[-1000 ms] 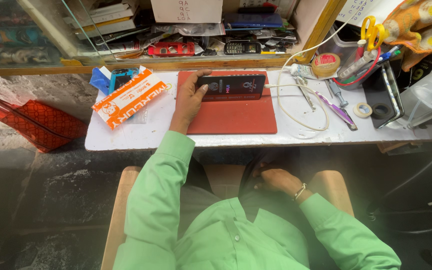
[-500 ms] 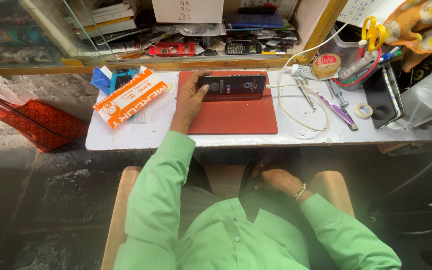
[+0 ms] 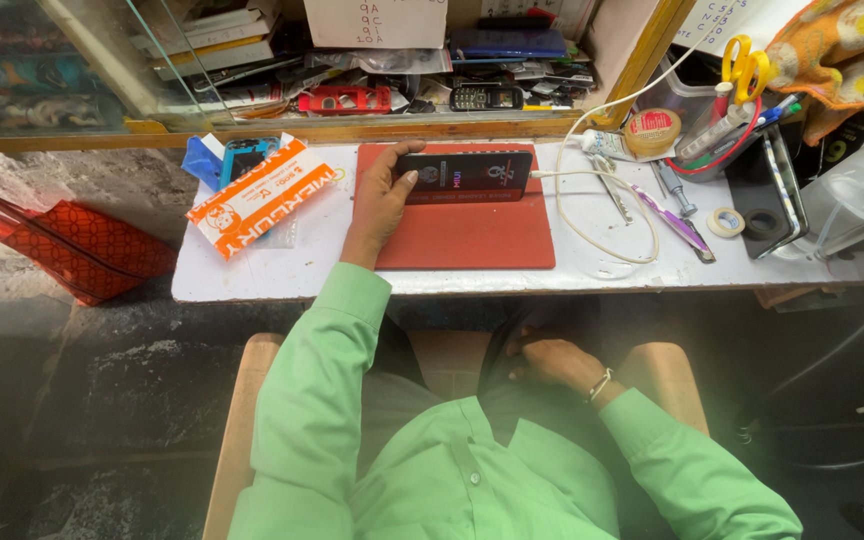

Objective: The person cleans a smartphone's charging port with a toothbrush, then connects a charging cable to the exposed internals. They place the back cover on the phone, remove it again, and continue working on the internals with a screwdriver.

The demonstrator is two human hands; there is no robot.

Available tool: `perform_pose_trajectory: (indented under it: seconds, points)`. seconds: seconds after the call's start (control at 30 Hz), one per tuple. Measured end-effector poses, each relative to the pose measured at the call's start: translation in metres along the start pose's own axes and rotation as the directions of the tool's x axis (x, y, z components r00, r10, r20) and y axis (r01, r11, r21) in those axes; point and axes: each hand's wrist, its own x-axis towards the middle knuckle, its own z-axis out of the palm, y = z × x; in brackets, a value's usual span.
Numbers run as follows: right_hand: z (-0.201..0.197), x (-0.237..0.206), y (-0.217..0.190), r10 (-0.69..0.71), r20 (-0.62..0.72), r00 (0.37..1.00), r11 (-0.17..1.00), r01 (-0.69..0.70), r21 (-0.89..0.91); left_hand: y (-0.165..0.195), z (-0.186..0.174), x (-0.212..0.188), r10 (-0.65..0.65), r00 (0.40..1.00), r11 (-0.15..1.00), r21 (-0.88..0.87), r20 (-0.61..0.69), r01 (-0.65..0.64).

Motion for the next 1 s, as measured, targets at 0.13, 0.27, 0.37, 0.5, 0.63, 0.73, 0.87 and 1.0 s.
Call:
perform_pose_trajectory:
  seconds: [0.13,0.27,0.37,0.5,0.63,0.73,0.87,1.0]
  points:
    - [0.0012,0.0003,0.0015,-0.030,-0.021,0.999,1.000,0.031,0.006,-0.0004,0.0001,-0.0007,-0.015,1.000,1.000,-0.021,0.001,0.015]
    - [0.0019,0.0004,0.0022,-0.037,-0.029,0.999,0.999,0.037,0.009,0.0000,-0.0002,-0.0016,-0.018,1.000,1.000,-0.007,0.002,0.018]
    - [0.0018,0.0008,0.0017,-0.040,-0.032,0.999,0.999,0.041,0.010,0.0004,0.0001,-0.0021,-0.019,1.000,1.000,-0.020,0.002,0.019]
    - [0.0009,-0.0002,0.0014,-0.037,-0.028,0.999,0.999,0.038,0.028,0.0007,0.0003,-0.0017,-0.010,1.000,1.000,-0.016,0.004,0.010]
    - [0.0003,-0.0004,0.0018,-0.043,-0.024,0.999,0.999,0.043,0.016,0.0008,0.0006,-0.0007,-0.006,1.000,0.999,-0.038,0.007,0.007]
    - [-0.0001,-0.0003,0.0017,-0.048,-0.029,0.998,0.999,0.049,0.019,0.0007,0.0009,-0.0004,-0.003,1.000,0.999,-0.043,0.010,0.003]
    - [-0.0002,-0.0007,0.0012,-0.040,-0.024,0.999,0.999,0.040,0.018,0.0006,0.0009,-0.0005,0.010,1.000,0.999,-0.047,0.018,-0.009]
    - [0.0007,-0.0006,0.0013,-0.029,-0.008,1.000,1.000,0.029,-0.002,-0.0007,0.0006,-0.0011,-0.017,1.000,0.999,-0.038,0.005,0.017]
